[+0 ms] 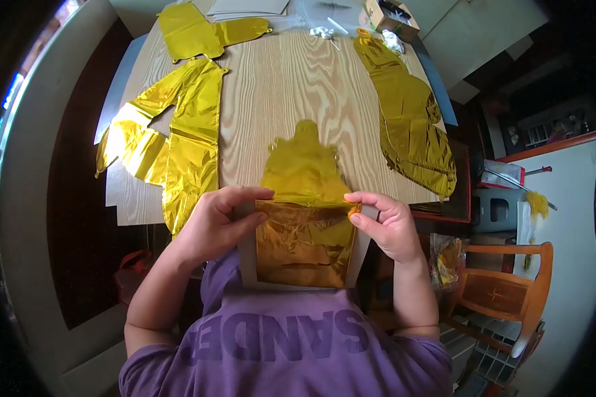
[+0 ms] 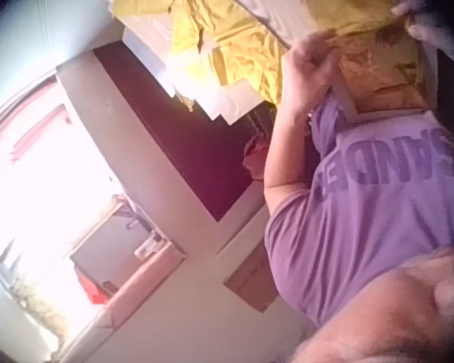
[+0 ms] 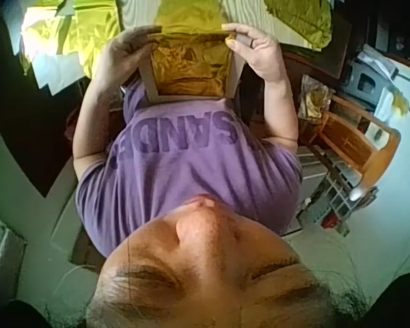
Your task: Folding gold-colored foil balloons and inserting them into cardboard and plastic packaging.
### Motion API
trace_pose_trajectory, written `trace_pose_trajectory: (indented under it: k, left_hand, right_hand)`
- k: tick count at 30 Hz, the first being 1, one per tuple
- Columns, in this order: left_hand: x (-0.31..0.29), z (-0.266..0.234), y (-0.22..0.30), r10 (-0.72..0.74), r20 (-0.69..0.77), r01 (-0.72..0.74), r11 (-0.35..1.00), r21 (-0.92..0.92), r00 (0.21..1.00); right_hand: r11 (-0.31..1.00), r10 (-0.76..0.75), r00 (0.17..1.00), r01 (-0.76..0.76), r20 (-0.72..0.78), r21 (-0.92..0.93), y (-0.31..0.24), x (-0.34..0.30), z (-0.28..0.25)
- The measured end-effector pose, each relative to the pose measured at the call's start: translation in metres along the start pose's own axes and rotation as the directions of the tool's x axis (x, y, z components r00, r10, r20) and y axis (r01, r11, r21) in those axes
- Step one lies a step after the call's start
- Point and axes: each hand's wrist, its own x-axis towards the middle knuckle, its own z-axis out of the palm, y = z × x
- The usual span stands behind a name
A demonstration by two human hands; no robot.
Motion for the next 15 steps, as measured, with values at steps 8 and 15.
trace_pose_trajectory:
  k: [8, 15]
  left_hand:
    - [-0.016, -0.011, 0.023, -0.206, 0.08, 0.211, 0.976, -0.058, 0.975]
    - [-0.024, -0.029, 0.065, -0.091, 0.089, 0.099, 0.992, -0.083, 0.992]
  right_hand:
    - [0.973, -0.02, 0.99, 0.051, 0.137, -0.226, -0.039, -0.009, -0.009]
    - [0.911, -0.22, 0.947, 0.286, 0.235, -0.298, -0.1, -0.012, -0.015]
